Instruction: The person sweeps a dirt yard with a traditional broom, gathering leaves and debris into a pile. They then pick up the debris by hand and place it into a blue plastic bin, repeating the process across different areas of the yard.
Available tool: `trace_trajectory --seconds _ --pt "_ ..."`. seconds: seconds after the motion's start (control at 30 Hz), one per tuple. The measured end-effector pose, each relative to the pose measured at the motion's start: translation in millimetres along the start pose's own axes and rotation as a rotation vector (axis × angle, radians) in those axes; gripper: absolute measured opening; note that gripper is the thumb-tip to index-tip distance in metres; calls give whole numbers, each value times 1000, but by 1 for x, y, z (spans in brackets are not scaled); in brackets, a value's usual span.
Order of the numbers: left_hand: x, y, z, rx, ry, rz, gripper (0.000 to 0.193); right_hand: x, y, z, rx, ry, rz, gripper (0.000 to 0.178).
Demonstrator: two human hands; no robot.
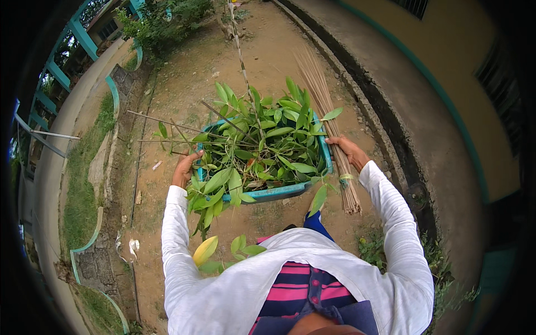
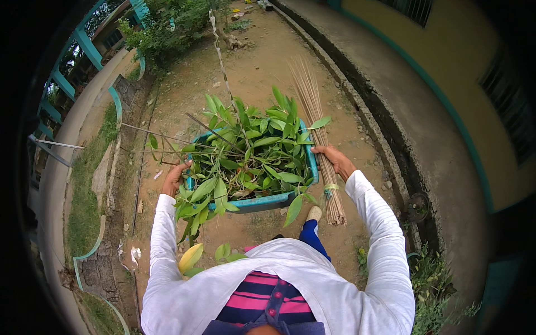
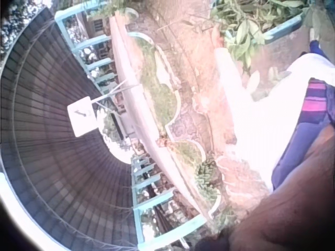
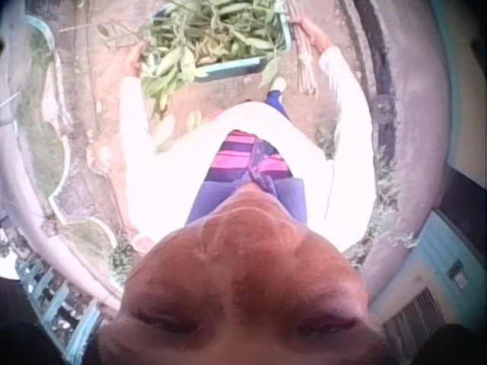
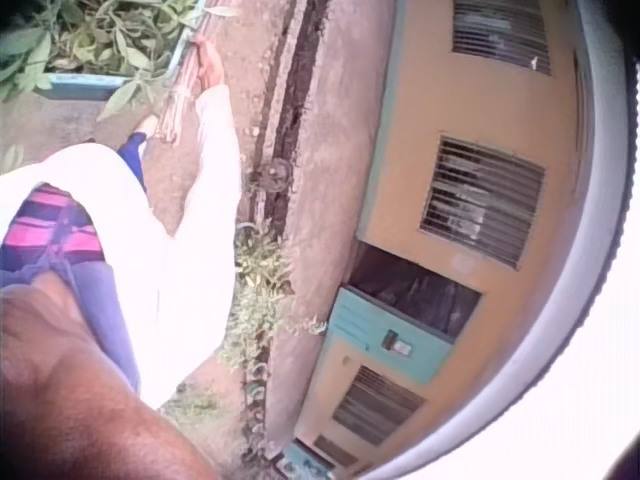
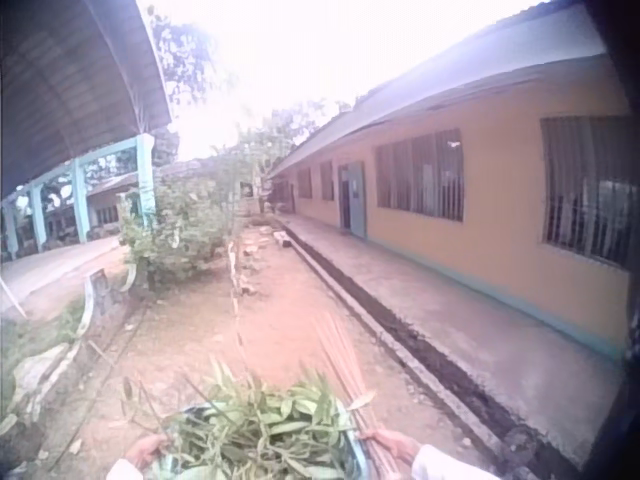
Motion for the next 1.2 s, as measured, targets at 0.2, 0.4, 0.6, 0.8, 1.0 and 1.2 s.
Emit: trace_trajectory --seconds 0.2,0.4,0.6,0.8,1.0,1.2 --pt "-14 -116 -70 -116 101 6 68 112 -116 50 63 19 15 29" --pt "-44 -207 -114 -142 80 8 79 182 -214 77 63 28 1 26" --pt "-111 -351 -185 -134 95 59 78 260 -357 129 84 7 -25 28" --pt "-156 -493 -281 -114 -50 114 62 319 -471 205 36 -79 -83 25" --pt "-204 -645 -350 -131 -5 27 81 418 -592 258 28 -79 -78 25" --pt "-235 -773 -386 -122 3 29 102 506 -728 288 51 -68 -54 25"
Point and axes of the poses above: each hand's wrist, its own y-axis away from the middle knuckle, its own z-axis out of the back of the hand, x = y × z, the point moved 1 cm from there along -y, towards the middle knuckle, and after that the axes turned 9 degrees about -y, right-handed, at the moved point
